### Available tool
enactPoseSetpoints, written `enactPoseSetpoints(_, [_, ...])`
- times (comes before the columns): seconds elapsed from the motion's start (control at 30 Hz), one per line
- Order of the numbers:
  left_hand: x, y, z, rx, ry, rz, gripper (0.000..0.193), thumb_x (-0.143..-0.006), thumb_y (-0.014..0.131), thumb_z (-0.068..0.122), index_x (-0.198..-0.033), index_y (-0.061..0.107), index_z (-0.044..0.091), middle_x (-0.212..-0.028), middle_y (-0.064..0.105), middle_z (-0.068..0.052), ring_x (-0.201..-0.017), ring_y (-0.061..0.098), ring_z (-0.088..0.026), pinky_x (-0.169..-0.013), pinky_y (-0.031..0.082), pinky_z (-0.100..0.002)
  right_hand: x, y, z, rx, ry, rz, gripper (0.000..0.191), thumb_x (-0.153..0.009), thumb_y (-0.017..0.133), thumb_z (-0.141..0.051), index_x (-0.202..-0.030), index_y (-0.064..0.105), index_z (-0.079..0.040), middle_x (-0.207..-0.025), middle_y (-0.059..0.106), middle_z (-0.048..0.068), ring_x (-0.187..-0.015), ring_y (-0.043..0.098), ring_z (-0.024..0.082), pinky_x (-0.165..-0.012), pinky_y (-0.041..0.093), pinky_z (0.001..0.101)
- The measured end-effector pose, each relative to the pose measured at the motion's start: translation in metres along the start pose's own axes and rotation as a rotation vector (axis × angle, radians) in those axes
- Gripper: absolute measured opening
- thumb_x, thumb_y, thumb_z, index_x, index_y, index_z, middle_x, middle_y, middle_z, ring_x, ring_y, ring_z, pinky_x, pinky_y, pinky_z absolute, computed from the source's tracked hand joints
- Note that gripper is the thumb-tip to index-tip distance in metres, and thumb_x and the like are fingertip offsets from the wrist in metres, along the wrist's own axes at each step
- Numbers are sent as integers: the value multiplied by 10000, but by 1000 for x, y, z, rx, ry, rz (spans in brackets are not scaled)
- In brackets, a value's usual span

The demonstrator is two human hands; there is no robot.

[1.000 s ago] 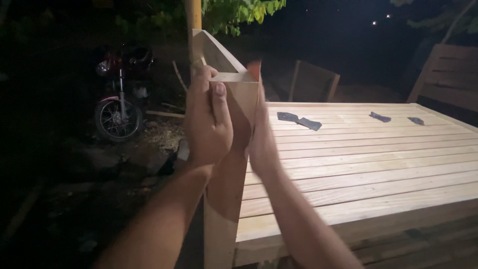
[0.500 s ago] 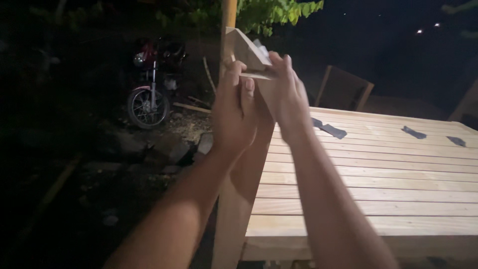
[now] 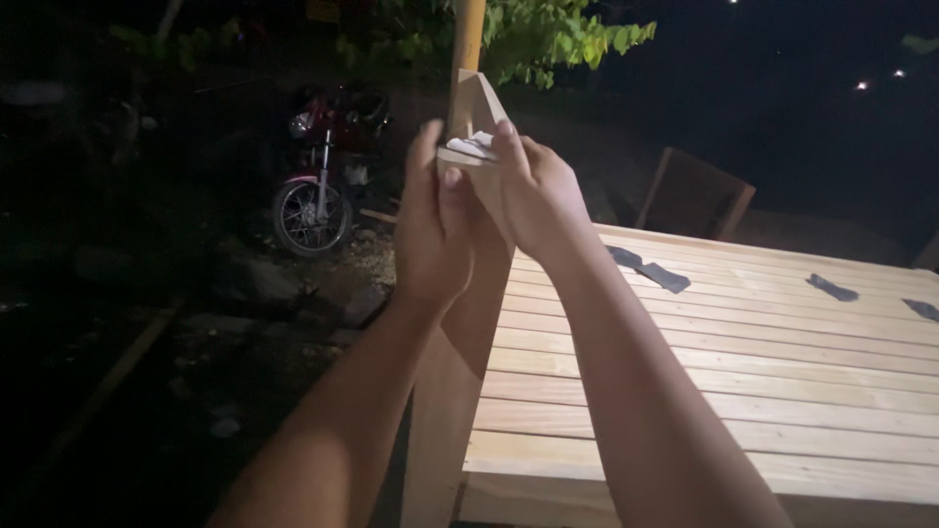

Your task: The person wipes the slatted wooden frame of a furniture piece with a white cloth, then sands its edges and legs using a red sanding block, working around the top rails and corners and continuing to wipe and sand the vertical leg sections.

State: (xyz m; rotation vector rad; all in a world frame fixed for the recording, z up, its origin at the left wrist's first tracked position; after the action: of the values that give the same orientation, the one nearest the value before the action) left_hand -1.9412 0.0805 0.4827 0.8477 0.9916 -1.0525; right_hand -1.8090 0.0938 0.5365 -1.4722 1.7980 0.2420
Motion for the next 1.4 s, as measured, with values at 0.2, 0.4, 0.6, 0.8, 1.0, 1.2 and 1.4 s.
enactPoseSetpoints(0.2, [3,3,-15,-24,-285,-28,501,-1119,317,282,-1536,430,29,-1372,649,-211,-1279,652,-315,-1066,519,-363,26,-11,-6,159,-60,55,577,-1051,392,-467,-1168,730,-14,-1006,754,205,-942,743,264,-854,538,352])
enactPoseSetpoints(0.4, [1,-3,-4,-48,-178,19,499,-1118,345,290,-1494,478,-10,-1428,612,-250,-1341,612,-358,-1111,480,-399,-5,3,-14,166,59,21,576,-1036,426,-484,-1133,737,-10,-960,780,177,-898,757,221,-805,563,352])
enactPoseSetpoints(0.6, [1,-7,2,-26,-169,15,503,-1116,336,280,-1496,476,-18,-1451,588,-260,-1357,584,-379,-1116,459,-408,21,1,6,-234,1,70,574,-1043,425,-458,-1169,726,15,-992,786,133,-830,732,145,-701,583,318])
enactPoseSetpoints(0.8, [2,-7,4,-58,-90,47,484,-1145,337,281,-1479,498,-29,-1450,599,-269,-1371,597,-386,-1140,466,-408,-5,5,10,-83,54,89,625,-1072,428,-486,-1166,755,38,-969,792,120,-849,725,96,-732,562,229])
enactPoseSetpoints(1.0, [3,-5,-1,-43,-141,28,509,-1116,345,285,-1473,497,-45,-1428,592,-275,-1350,588,-396,-1119,464,-411,14,2,23,-352,37,67,651,-1035,427,-490,-1183,722,72,-1001,783,156,-845,730,186,-716,592,320])
enactPoseSetpoints(1.2, [4,-5,2,-88,-91,28,499,-1143,334,296,-1485,489,-33,-1473,575,-263,-1388,567,-399,-1149,451,-423,-12,10,25,-349,53,58,665,-1049,420,-482,-1193,710,98,-1080,776,182,-970,736,176,-845,597,282])
enactPoseSetpoints(1.4, [2,-4,1,-113,-119,7,520,-1129,321,299,-1500,483,-28,-1463,572,-258,-1359,566,-410,-1115,457,-424,17,5,22,-428,-146,62,637,-1075,447,-458,-1200,675,124,-1151,757,201,-1050,745,180,-914,610,294])
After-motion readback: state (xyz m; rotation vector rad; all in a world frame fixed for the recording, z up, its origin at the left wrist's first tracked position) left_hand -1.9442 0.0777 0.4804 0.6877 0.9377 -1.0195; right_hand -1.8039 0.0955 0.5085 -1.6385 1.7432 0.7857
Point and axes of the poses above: each hand's wrist, its own x-axis away from the middle knuckle, its own y-axis out of the palm, z = x × y, the point moved 4 cm from there along -x, towards the middle knuckle
